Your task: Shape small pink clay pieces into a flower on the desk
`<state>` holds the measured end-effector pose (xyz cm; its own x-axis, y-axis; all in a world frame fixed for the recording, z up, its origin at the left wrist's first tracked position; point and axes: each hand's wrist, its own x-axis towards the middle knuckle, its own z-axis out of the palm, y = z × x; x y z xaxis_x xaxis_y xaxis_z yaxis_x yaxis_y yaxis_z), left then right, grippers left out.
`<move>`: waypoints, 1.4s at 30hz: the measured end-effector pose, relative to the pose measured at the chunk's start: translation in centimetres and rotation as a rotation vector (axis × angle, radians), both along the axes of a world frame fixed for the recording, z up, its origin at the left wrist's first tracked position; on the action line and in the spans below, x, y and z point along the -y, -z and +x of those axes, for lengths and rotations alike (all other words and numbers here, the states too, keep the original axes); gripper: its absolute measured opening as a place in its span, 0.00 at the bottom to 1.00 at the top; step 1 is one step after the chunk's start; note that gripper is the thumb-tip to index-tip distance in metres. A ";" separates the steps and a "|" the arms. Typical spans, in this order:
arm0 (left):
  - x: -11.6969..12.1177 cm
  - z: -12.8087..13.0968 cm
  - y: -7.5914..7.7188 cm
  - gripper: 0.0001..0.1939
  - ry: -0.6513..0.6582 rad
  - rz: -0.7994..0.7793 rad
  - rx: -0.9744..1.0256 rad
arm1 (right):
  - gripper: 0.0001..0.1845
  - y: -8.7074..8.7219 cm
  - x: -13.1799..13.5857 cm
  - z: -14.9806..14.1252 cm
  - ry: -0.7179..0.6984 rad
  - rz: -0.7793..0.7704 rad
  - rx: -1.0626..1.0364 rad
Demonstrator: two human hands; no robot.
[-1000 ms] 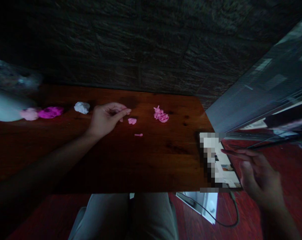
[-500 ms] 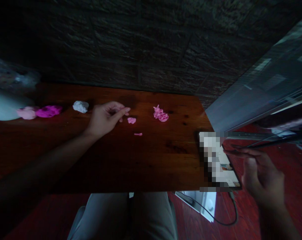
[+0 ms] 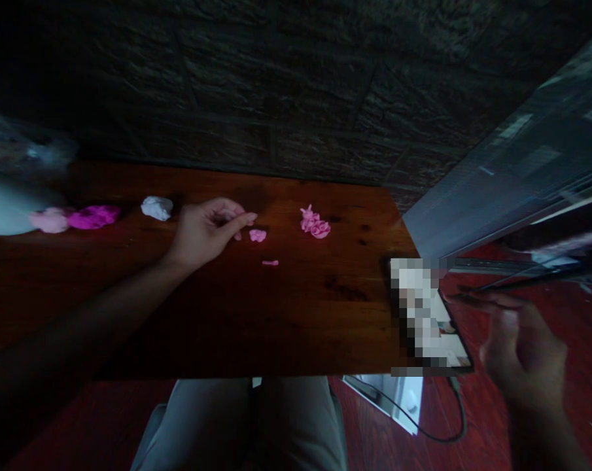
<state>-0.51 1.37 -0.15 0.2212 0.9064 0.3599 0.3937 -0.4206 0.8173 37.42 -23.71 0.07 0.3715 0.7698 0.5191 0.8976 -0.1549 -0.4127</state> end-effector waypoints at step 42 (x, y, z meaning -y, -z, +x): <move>0.1 0.2 0.2 0.08 -0.004 0.033 0.019 | 0.17 0.3 1.5 -0.5 0.070 0.067 -0.088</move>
